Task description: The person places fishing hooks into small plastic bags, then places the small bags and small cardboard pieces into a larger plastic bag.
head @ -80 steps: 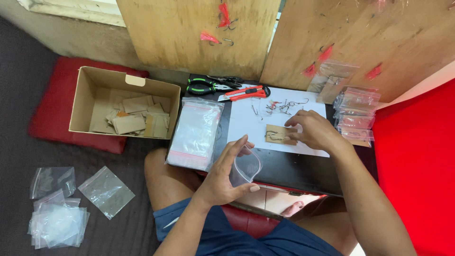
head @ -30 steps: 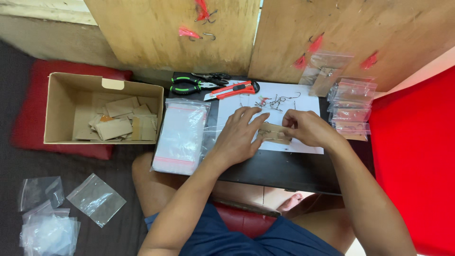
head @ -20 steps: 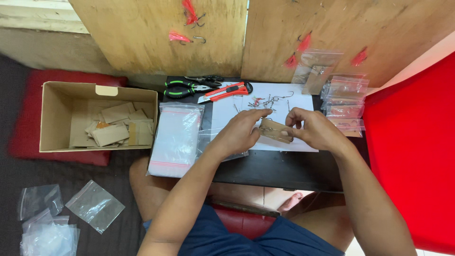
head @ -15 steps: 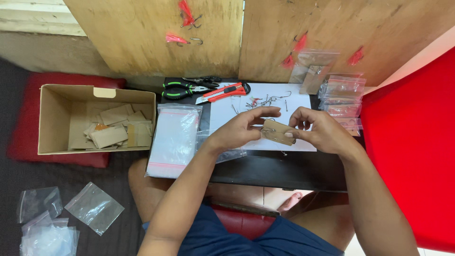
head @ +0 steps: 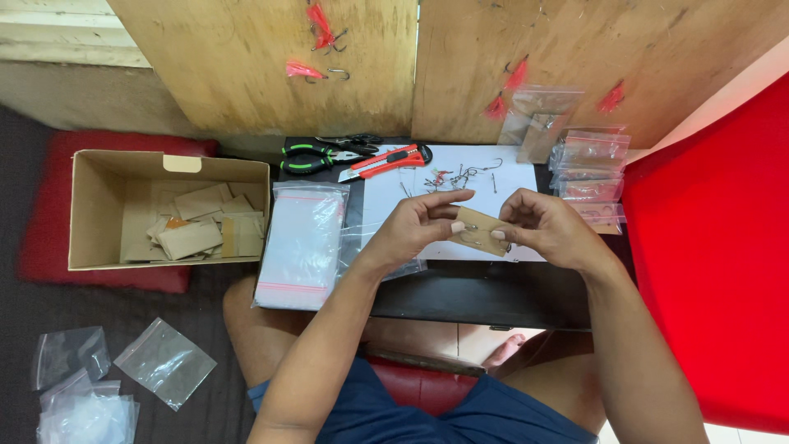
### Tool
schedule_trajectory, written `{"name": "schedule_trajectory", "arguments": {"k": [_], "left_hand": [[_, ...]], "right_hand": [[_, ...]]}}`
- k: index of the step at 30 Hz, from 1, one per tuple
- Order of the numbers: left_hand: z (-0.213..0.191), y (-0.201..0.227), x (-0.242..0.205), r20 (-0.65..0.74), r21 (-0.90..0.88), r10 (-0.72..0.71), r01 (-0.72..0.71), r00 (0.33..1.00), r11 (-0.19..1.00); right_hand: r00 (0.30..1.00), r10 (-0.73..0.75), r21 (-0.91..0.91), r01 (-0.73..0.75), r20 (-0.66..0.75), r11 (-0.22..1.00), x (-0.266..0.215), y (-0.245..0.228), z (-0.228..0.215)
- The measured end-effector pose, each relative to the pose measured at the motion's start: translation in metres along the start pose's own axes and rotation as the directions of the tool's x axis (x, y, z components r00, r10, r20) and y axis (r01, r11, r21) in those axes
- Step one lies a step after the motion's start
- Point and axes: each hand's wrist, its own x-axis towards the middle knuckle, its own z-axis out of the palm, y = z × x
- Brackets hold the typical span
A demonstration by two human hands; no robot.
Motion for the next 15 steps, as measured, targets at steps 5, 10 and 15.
{"name": "schedule_trajectory", "arguments": {"k": [5, 10, 15], "left_hand": [[-0.004, -0.018, 0.002, -0.134, 0.03, -0.055, 0.059, 0.99, 0.998], [-0.005, -0.029, 0.001, -0.247, 0.018, -0.091, 0.099, 0.965, 0.995], [-0.006, -0.026, 0.001, -0.303, -0.015, -0.107, 0.108, 0.947, 0.994]], "right_hand": [[1.0, 0.021, -0.016, -0.021, -0.014, 1.0, 0.001, -0.012, 0.011], [0.999, 0.01, -0.019, -0.011, -0.048, 1.0, -0.001, -0.015, 0.015], [0.982, -0.089, -0.083, 0.076, -0.166, 0.994, -0.013, -0.03, 0.015]]}}
